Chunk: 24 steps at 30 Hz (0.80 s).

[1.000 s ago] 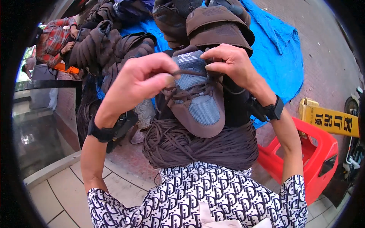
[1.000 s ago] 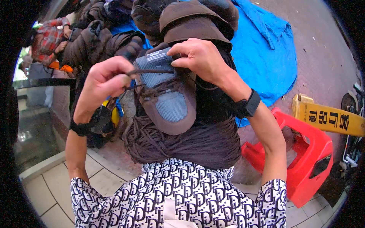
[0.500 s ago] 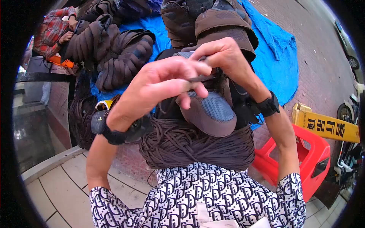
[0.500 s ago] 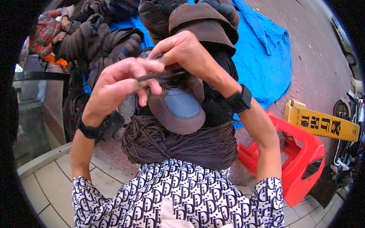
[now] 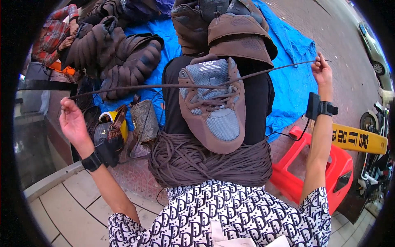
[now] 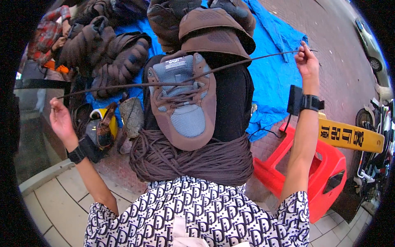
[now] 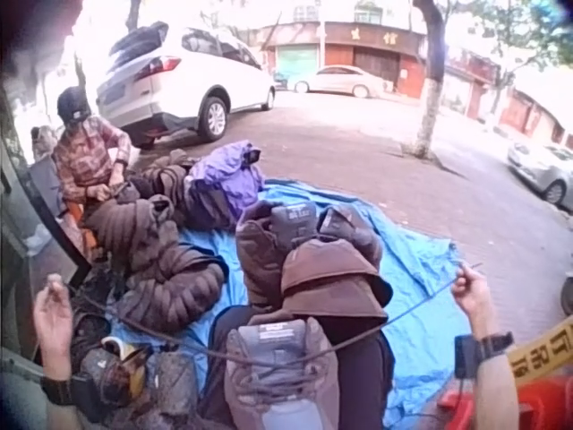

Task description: Threading and organizing laces on a shoe at an outdoor workstation.

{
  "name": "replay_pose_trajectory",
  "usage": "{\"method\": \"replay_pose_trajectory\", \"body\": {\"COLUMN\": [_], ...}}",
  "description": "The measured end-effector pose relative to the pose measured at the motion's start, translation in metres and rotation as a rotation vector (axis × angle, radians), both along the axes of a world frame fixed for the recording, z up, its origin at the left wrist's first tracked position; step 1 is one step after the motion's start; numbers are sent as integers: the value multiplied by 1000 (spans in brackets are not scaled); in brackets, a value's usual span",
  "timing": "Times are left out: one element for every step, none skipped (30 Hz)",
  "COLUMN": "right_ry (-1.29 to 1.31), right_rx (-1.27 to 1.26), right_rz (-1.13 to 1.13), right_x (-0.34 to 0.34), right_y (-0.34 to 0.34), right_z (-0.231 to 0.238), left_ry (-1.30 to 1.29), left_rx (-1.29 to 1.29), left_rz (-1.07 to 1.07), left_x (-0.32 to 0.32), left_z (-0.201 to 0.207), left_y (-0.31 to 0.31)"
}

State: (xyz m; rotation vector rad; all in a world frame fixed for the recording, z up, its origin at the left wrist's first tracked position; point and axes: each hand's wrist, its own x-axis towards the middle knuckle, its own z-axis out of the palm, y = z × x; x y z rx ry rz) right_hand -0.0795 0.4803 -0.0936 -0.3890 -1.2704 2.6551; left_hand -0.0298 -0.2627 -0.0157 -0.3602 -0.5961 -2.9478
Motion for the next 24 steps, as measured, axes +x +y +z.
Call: {"method": "replay_pose_trajectory", "body": {"right_ry": [-3, -9, -13, 6, 24, 13, 12, 18, 24, 41, 36, 69, 101, 164, 159, 186, 213, 250, 245, 215, 183, 197, 197, 349], "right_rx": [-19, -44, -49, -30, -21, -6, -9, -6, -2, 25, 27, 15, -3, -23, -28, -43, -58, -74, -71, -75, -79, -114, -116, -244], "right_rz": [-44, -82, -77, -90, -96, -111, -109, -72, -35, -3, -6, -16, -20, 64, 66, 84, 102, 164, 158, -55, -265, -327, -326, -35], "right_x": [0, -2, -2, 2, 3, 1, -1, -2, -3, -4, 1, 6, 8, 10, 12, 17, 20, 20, 22, 22, 23, 24, 28, 31], "right_y": [18, 30, 43, 58, 62, 65, 59, 47, 37, 24, 21, 19, 17, 19, 18, 19, 19, 21, 15, -4, -22, -34, -29, -21], "right_z": [-3, -6, -7, -4, -2, -2, -3, -3, -3, -5, 0, 6, 9, 12, 13, 19, 26, 32, 39, 48, 58, 67, 70, 71], "left_ry": [-5, 19, 15, 20, 24, -12, -13, -66, -120, -165, -169, -179, -188, -191, -196, -216, -236, -236, -263, -289, -290, -270, -250, -250], "left_rx": [-5, -62, -68, -78, -99, -113, -117, -66, -15, -22, -20, -62, -111, -209, -214, -347, -481, -481, -558, -641, -646, -686, -726, -728], "left_rz": [46, 67, 72, 70, 75, 119, 121, 152, 182, 169, 165, 177, 196, 236, 238, 252, 265, 262, 285, 315, 317, 281, 244, 246], "left_x": [0, -1, -1, -4, -1, 1, 3, 4, 4, 6, 3, -2, -5, -8, -10, -14, -17, -19, -23, -23, -22, -22, -22, -23], "left_z": [3, 6, 5, 1, 1, -5, -15, -24, -29, -31, -31, -30, -27, -23, -22, -20, -19, -19, -16, -12, -8, -6, -5, -2], "left_y": [-8, -20, -28, -32, -40, -50, -51, -50, -50, -47, -40, -33, -28, -23, -25, -24, -23, -22, -10, -4, -7, -11, -15, -20]}}
